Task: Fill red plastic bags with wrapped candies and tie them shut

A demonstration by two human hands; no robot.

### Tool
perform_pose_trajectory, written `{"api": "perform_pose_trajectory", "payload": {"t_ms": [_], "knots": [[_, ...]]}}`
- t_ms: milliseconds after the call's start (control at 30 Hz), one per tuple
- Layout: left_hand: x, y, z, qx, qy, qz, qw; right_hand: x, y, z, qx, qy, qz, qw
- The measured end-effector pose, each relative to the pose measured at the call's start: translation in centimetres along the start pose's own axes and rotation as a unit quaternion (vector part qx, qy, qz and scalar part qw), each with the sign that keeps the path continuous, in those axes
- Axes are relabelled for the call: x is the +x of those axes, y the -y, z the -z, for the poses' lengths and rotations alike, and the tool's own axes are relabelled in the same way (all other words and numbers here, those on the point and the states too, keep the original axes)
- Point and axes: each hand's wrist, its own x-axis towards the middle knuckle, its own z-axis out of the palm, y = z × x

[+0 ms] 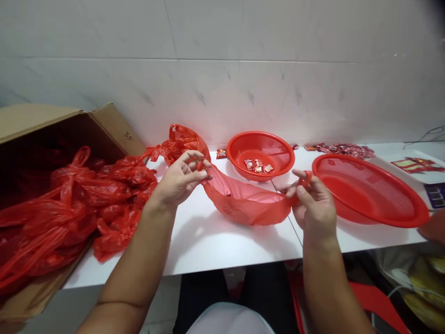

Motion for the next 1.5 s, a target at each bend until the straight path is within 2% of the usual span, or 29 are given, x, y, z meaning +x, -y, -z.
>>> {"api": "perform_pose_trajectory", "payload": {"t_ms": [100,167,233,300,367,433,500,600,667,733,833,900,967,1033,1100,1167,1333,1433,1500], "knots": [[-0.3,-1.6,0.1,0.101,0.072,-0.019,0.992,0.7,-0.6,-1.3,0.009,0.058,-0.054,0.997],[-0.3,-2.4,-0.5,0.185,0.113,-0.008,0.976,1.4,-0.8,-2.6,-0.014,0.132,-0.117,0.984],[-0.2,-2.9,-1.8,0.274,0.131,-0.013,0.953,2.1,-0.8,-4.3,-0.068,0.226,-0.147,0.961],[-0.1,-3.3,-3.7,0.359,0.138,-0.059,0.921,2.4,-0.4,-6.4,-0.14,0.309,-0.129,0.932],[-0.1,-3.6,-5.7,0.422,0.154,-0.12,0.886,2.6,0.1,-8.5,-0.19,0.355,-0.086,0.911],[-0.1,-3.8,-7.1,0.448,0.167,-0.168,0.862,2.8,0.3,-10.0,-0.216,0.371,-0.058,0.901],[-0.2,-3.7,-7.4,0.446,0.157,-0.186,0.861,3.0,0.4,-10.6,-0.22,0.376,-0.089,0.896],[-0.5,-2.4,-6.0,0.416,0.135,-0.153,0.886,3.4,0.1,-10.0,-0.181,0.354,-0.201,0.895],[-0.9,-0.8,-4.6,0.399,0.122,-0.112,0.902,3.5,-0.3,-9.5,-0.151,0.327,-0.247,0.9],[-1.6,1.0,-3.5,0.389,0.072,-0.099,0.913,3.4,-0.8,-9.3,-0.139,0.32,-0.27,0.898],[-3.0,3.1,-3.2,0.364,-0.02,-0.135,0.921,3.2,-1.4,-9.6,-0.105,0.303,-0.29,0.902],[-3.7,4.2,-3.5,0.322,-0.033,-0.155,0.933,3.2,-1.3,-9.6,-0.08,0.29,-0.288,0.909],[-4.1,5.3,-4.1,0.263,-0.011,-0.145,0.954,3.4,-0.7,-9.3,-0.076,0.316,-0.26,0.909],[-4.0,6.2,-4.5,0.2,0.047,-0.092,0.974,3.7,0.0,-8.7,-0.098,0.38,-0.213,0.895],[-3.8,6.8,-4.6,0.155,0.11,-0.034,0.981,3.8,0.6,-7.8,-0.138,0.442,-0.161,0.872],[-3.5,6.9,-4.4,0.136,0.14,0.007,0.981,3.7,0.7,-7.0,-0.177,0.46,-0.113,0.863],[-2.9,7.0,-3.5,0.051,0.161,0.103,0.98,2.2,-1.3,-5.9,-0.272,0.374,0.047,0.885],[-2.7,8.1,-3.4,-0.05,0.141,0.137,0.979,1.1,-3.5,-5.9,-0.303,0.327,0.179,0.877],[-2.7,8.9,-3.4,-0.078,0.133,0.156,0.976,0.4,-4.9,-6.0,-0.327,0.295,0.261,0.859]]}}
